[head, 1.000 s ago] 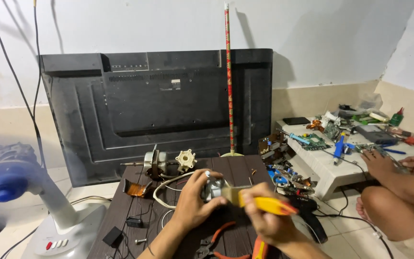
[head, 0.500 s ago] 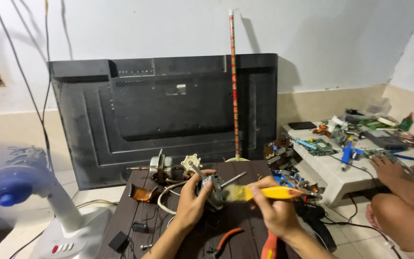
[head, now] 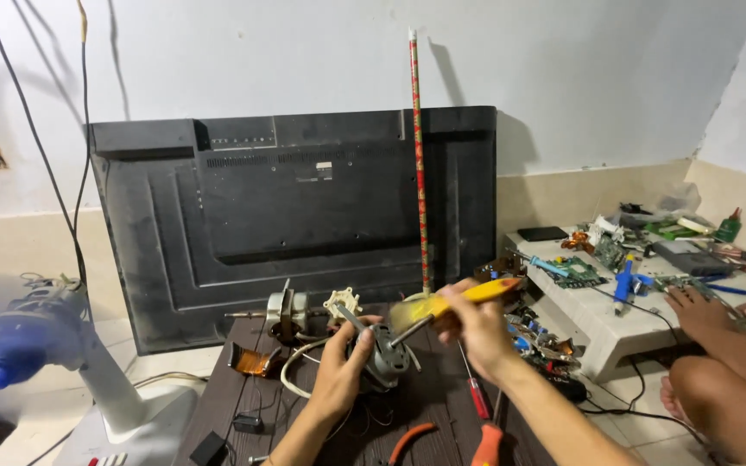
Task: Reassembling an electric motor by connecting internal components and wires using hand tools.
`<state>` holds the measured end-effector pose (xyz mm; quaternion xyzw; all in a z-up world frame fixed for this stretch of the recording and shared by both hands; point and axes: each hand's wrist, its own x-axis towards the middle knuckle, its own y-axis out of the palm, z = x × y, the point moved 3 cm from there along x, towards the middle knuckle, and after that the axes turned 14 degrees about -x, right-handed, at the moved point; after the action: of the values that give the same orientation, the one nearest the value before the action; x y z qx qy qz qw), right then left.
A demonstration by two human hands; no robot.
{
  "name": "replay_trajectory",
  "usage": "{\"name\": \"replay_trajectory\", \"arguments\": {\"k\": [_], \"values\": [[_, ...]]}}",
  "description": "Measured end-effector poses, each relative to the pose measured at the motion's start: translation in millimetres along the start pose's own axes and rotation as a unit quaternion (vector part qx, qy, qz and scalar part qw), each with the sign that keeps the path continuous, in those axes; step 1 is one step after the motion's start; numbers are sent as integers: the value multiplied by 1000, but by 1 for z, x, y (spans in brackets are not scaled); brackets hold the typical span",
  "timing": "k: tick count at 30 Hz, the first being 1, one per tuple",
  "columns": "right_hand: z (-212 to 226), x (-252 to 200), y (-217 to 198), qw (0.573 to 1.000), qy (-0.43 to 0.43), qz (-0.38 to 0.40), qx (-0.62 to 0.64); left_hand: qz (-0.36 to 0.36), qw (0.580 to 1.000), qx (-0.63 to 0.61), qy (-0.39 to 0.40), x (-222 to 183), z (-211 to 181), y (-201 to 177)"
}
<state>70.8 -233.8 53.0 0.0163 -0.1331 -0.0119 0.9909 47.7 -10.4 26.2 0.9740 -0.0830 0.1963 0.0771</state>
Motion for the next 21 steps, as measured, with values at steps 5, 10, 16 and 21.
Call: {"name": "replay_trajectory", "arguments": {"k": [5,10,16,21], "values": [[2,8,0,990,24,-40,-135,-10,1000,-3,-25,-4,1,0],[-5,19,7,993,17,21,-111,-10,1000,18,-5,-1,6,-2],[-6,-10,15,996,32,-5,-86,-17,1000,3,-11,-3,0,1],[10,-35,-10,989,-4,-52,-139,-7,1000,-13,-15,-1,2,1]]}}
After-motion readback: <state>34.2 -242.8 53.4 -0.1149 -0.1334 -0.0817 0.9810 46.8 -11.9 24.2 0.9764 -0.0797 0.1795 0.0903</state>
